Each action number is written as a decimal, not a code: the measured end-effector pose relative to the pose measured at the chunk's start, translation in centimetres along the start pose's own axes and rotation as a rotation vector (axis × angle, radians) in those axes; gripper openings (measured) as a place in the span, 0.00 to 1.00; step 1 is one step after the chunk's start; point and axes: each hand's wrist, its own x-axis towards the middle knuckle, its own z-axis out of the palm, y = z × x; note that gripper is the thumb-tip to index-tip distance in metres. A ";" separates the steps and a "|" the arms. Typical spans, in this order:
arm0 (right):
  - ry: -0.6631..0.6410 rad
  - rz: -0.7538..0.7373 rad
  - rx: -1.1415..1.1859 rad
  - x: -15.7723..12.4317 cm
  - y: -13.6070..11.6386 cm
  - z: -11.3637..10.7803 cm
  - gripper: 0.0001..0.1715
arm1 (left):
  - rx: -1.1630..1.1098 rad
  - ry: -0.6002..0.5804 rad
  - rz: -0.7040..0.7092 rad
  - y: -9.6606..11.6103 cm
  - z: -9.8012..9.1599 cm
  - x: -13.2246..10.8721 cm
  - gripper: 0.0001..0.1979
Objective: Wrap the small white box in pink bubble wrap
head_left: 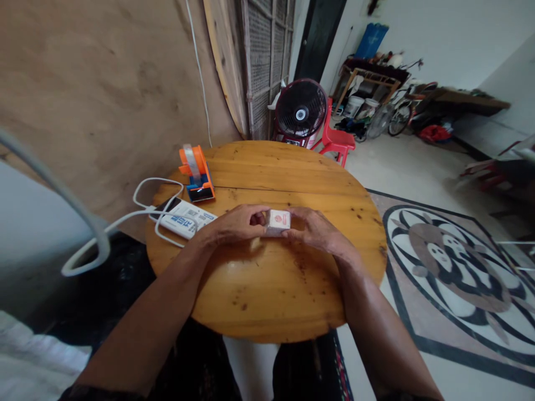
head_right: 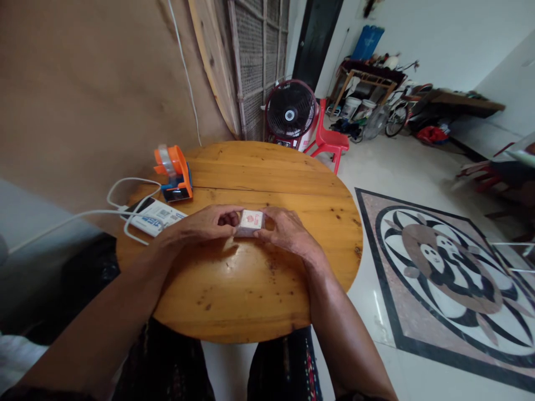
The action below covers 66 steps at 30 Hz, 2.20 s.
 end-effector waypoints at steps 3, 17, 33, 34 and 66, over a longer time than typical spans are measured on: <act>-0.001 0.008 0.004 -0.1 -0.2 -0.1 0.26 | -0.051 -0.020 -0.014 0.0 -0.2 0.0 0.14; 0.014 0.018 0.110 0.1 -0.2 0.4 0.20 | -0.025 -0.015 0.034 0.0 -0.2 -0.1 0.11; -0.013 0.027 0.105 -0.2 -0.7 0.1 0.18 | -0.006 0.024 0.029 -0.4 0.2 0.1 0.09; -0.016 0.030 0.106 -0.2 -0.8 0.0 0.18 | -0.005 0.025 0.029 -0.4 0.2 0.1 0.10; -0.021 0.030 0.047 -0.3 0.3 0.0 0.36 | -0.004 0.049 0.013 -0.4 0.4 0.2 0.17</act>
